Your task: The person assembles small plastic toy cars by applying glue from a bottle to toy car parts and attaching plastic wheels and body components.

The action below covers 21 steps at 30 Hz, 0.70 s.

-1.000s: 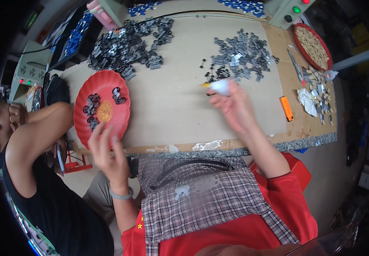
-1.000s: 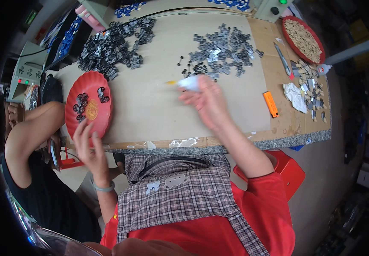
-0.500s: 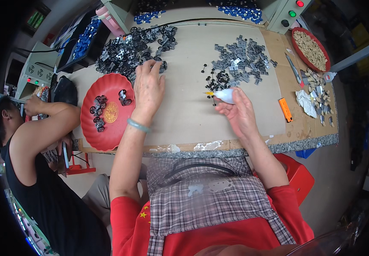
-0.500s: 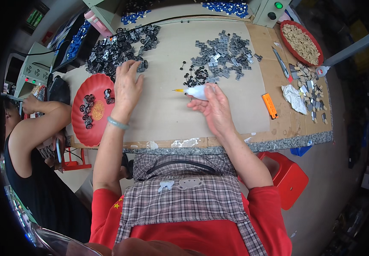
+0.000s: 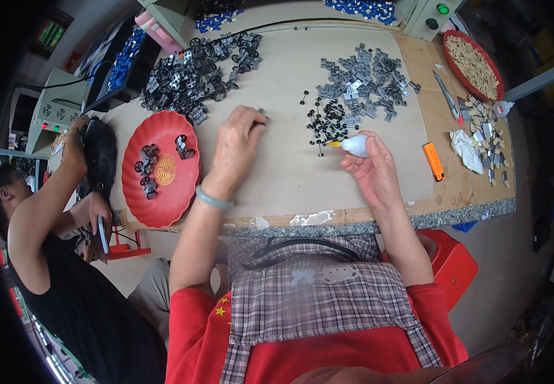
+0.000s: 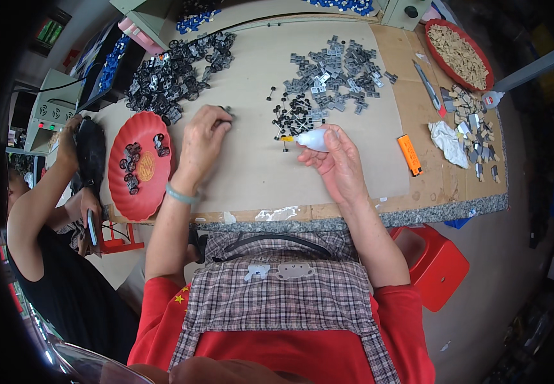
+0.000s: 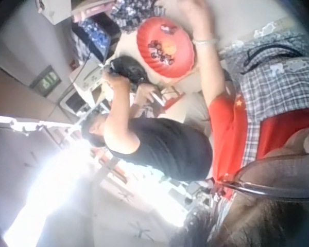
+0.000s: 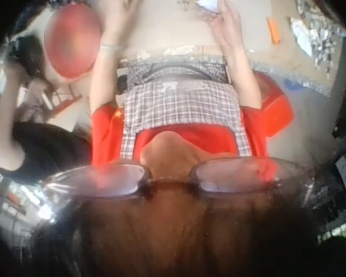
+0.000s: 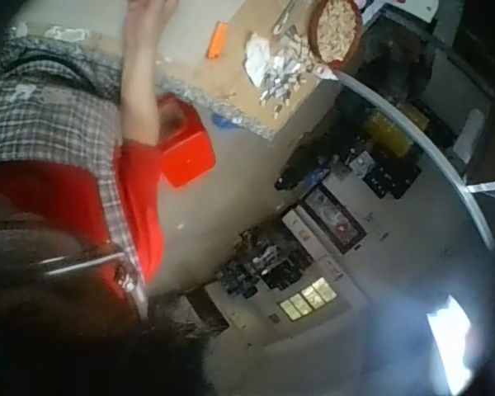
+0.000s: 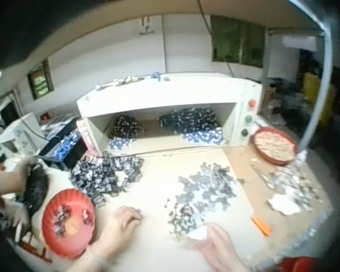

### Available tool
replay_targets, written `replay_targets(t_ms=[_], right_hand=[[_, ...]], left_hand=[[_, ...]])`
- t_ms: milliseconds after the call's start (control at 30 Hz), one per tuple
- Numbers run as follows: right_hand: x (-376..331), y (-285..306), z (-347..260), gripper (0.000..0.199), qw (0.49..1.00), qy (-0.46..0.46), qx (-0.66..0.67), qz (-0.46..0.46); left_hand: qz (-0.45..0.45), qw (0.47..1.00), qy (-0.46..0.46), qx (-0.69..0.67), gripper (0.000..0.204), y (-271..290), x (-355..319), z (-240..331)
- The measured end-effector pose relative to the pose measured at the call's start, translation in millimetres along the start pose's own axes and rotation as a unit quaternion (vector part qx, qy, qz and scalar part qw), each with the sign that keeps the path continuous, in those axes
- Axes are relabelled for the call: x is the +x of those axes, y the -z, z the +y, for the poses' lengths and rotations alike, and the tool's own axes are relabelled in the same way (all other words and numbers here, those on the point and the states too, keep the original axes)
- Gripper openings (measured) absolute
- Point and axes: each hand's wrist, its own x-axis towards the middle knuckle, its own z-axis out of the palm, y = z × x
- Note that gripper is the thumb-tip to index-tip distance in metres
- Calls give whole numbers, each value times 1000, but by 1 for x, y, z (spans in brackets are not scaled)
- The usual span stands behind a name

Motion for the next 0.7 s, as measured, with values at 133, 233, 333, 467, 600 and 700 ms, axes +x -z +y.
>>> replay_targets(t_ms=[133,233,333,467,600,700], right_hand=[[-4,-3,-5,34,1000,-8,-9,2],[-4,-8,-4,36,1000,-7,-17,16],[-11,-19,2,37,999,-27,12,24],[-20,-34,13,35,998,-48,35,-10],[-31,-51,17,37,997,-49,31,-51],[-37,-67,19,35,997,-46,-21,-56]], left_hand=[[-20,964,78,-252,11,9,-41,28],[-45,833,178,-523,8,11,-60,31],[-104,649,231,-717,11,12,-75,36],[-102,496,250,-826,14,5,-94,40],[-110,507,267,-812,13,2,-106,36],[-108,535,272,-792,14,1,-111,35]])
